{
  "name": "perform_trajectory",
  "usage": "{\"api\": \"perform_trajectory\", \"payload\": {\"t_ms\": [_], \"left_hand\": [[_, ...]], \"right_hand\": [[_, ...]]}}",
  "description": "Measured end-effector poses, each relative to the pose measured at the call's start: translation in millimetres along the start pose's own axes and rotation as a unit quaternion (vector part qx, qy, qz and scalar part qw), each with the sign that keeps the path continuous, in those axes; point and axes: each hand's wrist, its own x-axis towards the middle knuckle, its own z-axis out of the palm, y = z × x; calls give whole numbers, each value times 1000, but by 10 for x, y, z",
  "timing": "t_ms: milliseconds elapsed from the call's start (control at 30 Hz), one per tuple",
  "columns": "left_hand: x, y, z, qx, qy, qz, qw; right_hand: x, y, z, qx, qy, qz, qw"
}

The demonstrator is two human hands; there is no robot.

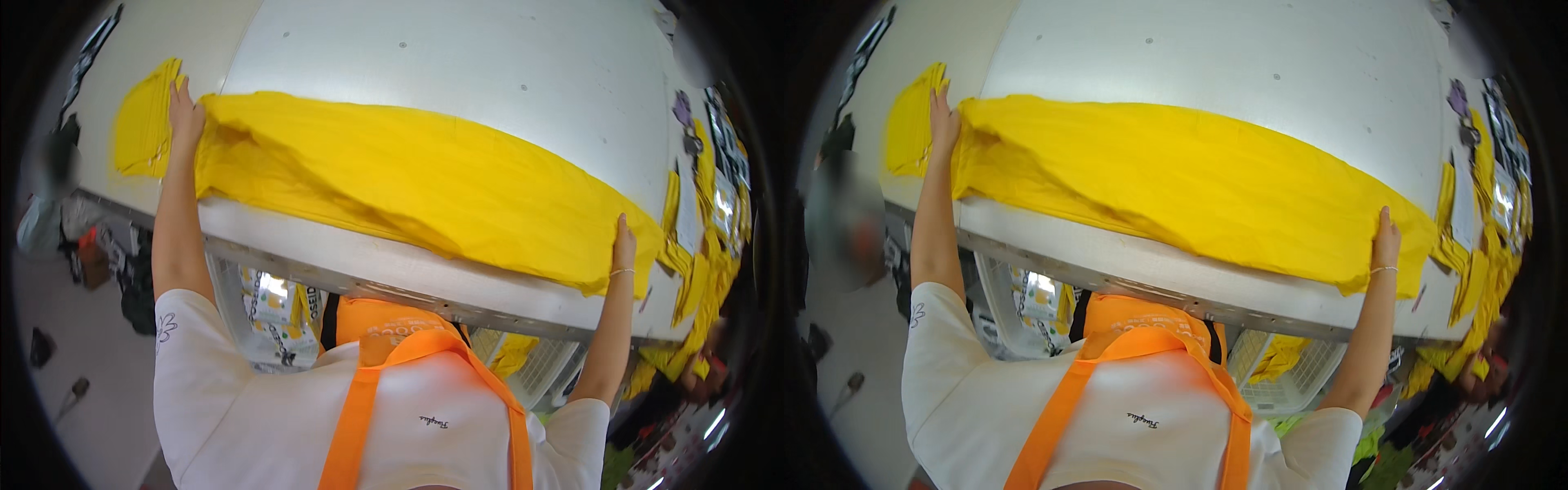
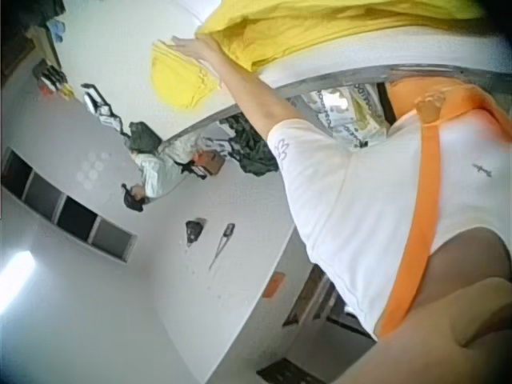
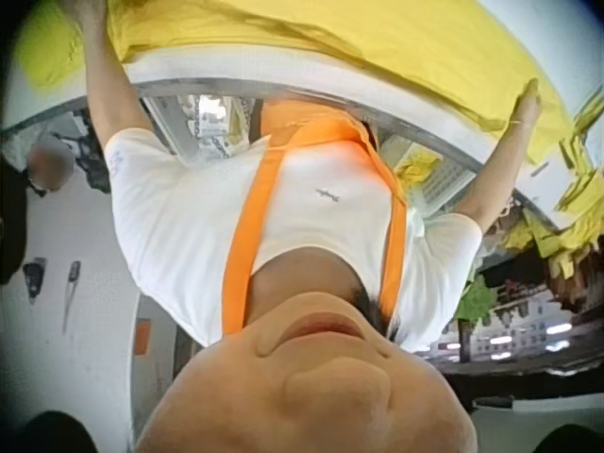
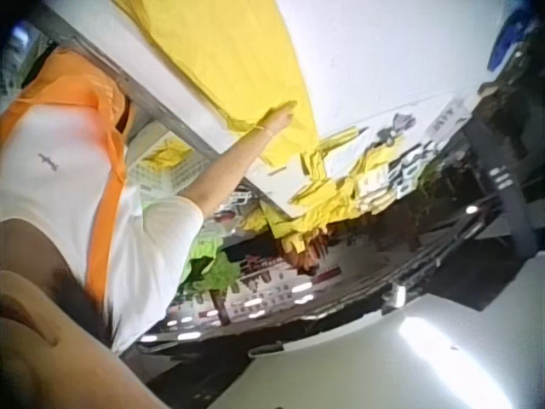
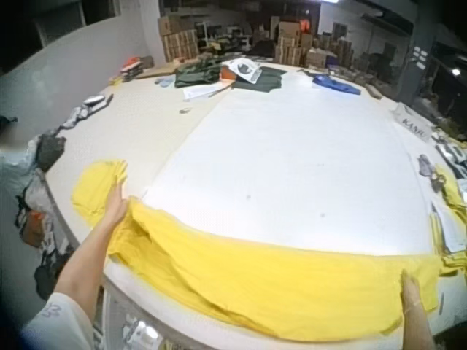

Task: The person folds a yellow raincoat on a white table. They smooth the fabric, fold the sleeves and body, and place the folded coat into a white basket. The person then retrieves another yellow raincoat and repeats the folding process.

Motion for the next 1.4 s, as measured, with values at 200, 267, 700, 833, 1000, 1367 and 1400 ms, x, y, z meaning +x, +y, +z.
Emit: {"api": "perform_trajectory", "payload": {"t_ms": [200, 267, 700, 833, 1000, 1367, 1400], "left_hand": [[-604, 1871, -369, 114, -194, 23, 974], [-726, 2062, -337, 201, -268, 23, 942], [-1272, 1606, 352, 183, -272, -1, 945], [-751, 1962, 288, 316, -341, -10, 885], [-1096, 3872, 59, -23, -257, 124, 958], [-1724, 4466, 512, -34, -255, 141, 956], [-1718, 4470, 492, -33, -257, 141, 955]], "right_hand": [[-158, -322, -158, -14, -12, -107, 994], [-725, -807, -50, -63, -4, -300, 952], [-592, -81, 1268, -263, -47, -449, 853], [-557, -183, 1270, -280, -41, -436, 854], [-685, 26, 904, -179, 74, -360, 913], [-737, 522, 531, 596, 132, 177, 772], [-659, 430, 479, 646, 77, 166, 741]]}}
